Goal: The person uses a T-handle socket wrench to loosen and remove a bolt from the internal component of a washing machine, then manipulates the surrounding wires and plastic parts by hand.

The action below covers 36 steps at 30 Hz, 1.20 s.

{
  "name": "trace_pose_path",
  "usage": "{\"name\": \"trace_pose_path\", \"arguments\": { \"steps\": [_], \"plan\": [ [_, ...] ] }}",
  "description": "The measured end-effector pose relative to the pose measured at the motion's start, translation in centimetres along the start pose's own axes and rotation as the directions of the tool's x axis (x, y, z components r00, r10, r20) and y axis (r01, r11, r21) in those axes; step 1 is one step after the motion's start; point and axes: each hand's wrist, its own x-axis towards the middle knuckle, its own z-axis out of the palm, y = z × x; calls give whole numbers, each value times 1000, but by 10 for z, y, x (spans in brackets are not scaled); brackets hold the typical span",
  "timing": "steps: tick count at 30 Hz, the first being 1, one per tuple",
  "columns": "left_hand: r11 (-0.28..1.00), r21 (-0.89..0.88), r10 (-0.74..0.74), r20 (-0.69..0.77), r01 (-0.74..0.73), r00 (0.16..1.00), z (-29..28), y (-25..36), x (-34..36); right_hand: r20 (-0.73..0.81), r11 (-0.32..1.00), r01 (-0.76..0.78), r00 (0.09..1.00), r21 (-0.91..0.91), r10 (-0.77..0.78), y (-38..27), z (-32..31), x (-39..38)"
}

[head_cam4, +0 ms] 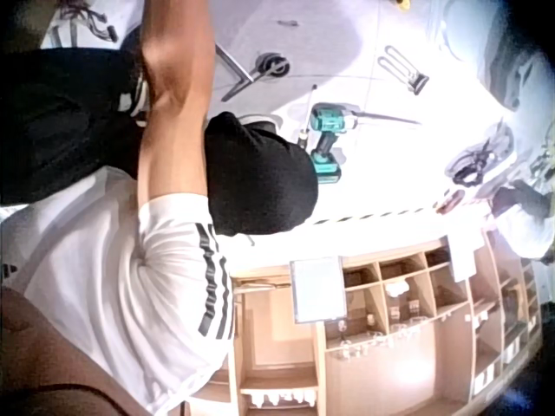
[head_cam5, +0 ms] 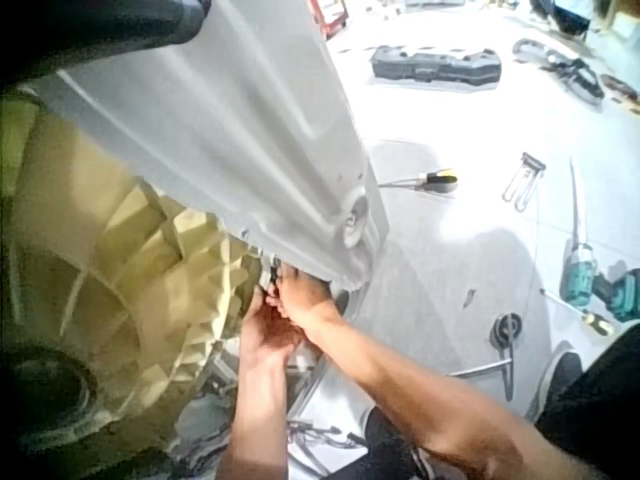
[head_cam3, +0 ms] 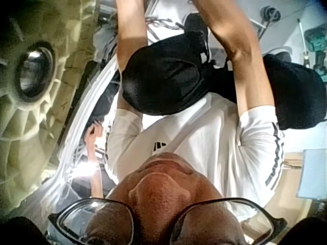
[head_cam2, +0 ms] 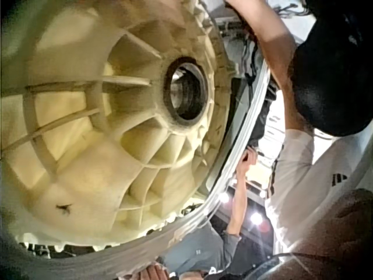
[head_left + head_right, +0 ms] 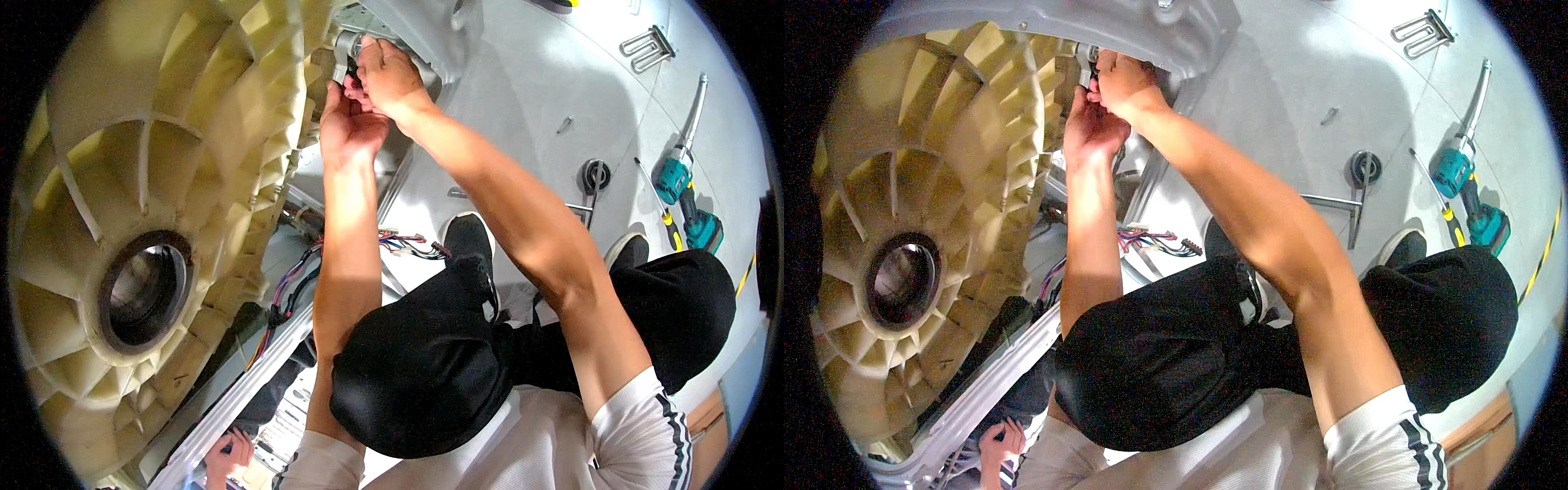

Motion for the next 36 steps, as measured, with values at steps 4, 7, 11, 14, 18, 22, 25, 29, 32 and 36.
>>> {"name": "trace_pose_path", "arguments": {
  "steps": [4,7,11,14,18,22,25,29,32,36],
  "plan": [
    [1000,7,-22,26,22,999,-4,2,2,-24,938,276,958,-210,-287,-2,-4,-8],
    [999,42,-22,52,19,998,-4,2,0,48,945,228,974,-234,-223,-6,-10,-11],
    [995,72,78,-115,-70,990,7,-7,-1,21,795,406,895,-451,-445,6,-10,-3],
    [996,23,94,-181,-91,979,13,-8,-3,16,956,244,969,-165,-245,-3,-5,-9],
    [997,20,79,-109,-78,991,13,-8,-5,43,995,44,998,85,-48,0,-1,-3],
    [998,26,63,-14,-62,998,11,-7,-4,95,935,-84,994,346,54,6,-1,5],
    [997,33,74,-105,-70,992,19,-9,-5,131,950,-93,990,299,55,5,-6,5],
    [999,31,27,-31,-26,999,4,1,-2,56,975,206,978,-82,-202,-2,-7,-3],
    [999,36,36,-52,-34,998,5,-2,-2,29,873,416,906,-256,-423,3,-11,-4],
    [995,13,98,-154,-97,983,8,-4,-2,24,947,287,958,-147,-286,1,-5,-8]
  ]
}}
